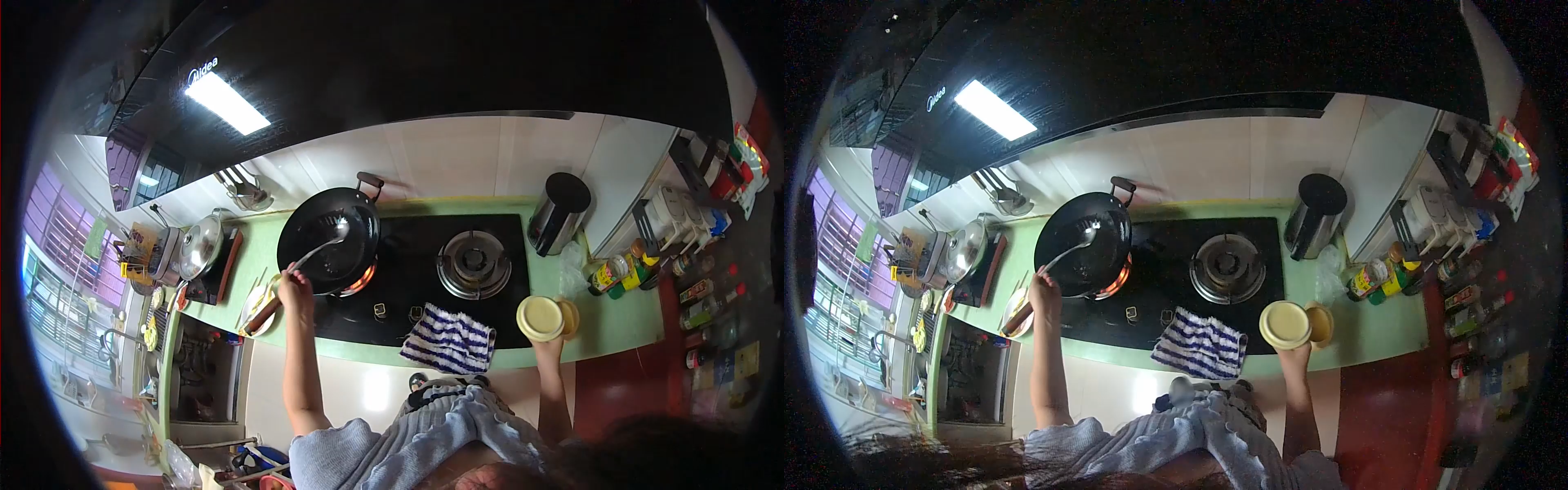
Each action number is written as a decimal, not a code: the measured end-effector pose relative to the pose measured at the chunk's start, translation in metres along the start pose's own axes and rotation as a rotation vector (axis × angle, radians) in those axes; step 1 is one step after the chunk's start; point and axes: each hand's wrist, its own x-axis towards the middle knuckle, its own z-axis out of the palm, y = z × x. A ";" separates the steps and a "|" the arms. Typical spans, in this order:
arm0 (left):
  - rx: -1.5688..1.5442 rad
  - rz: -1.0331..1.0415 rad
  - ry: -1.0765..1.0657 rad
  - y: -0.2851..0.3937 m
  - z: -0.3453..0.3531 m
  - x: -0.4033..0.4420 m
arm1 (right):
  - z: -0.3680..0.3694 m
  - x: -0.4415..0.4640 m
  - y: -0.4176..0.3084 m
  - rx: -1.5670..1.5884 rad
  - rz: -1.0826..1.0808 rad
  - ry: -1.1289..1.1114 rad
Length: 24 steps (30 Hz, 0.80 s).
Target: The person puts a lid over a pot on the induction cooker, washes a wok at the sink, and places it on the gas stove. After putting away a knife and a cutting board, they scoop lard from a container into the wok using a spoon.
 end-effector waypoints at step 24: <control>0.876 -0.129 -1.232 -0.365 0.150 -0.272 | -0.150 -0.057 0.014 -0.147 0.074 0.425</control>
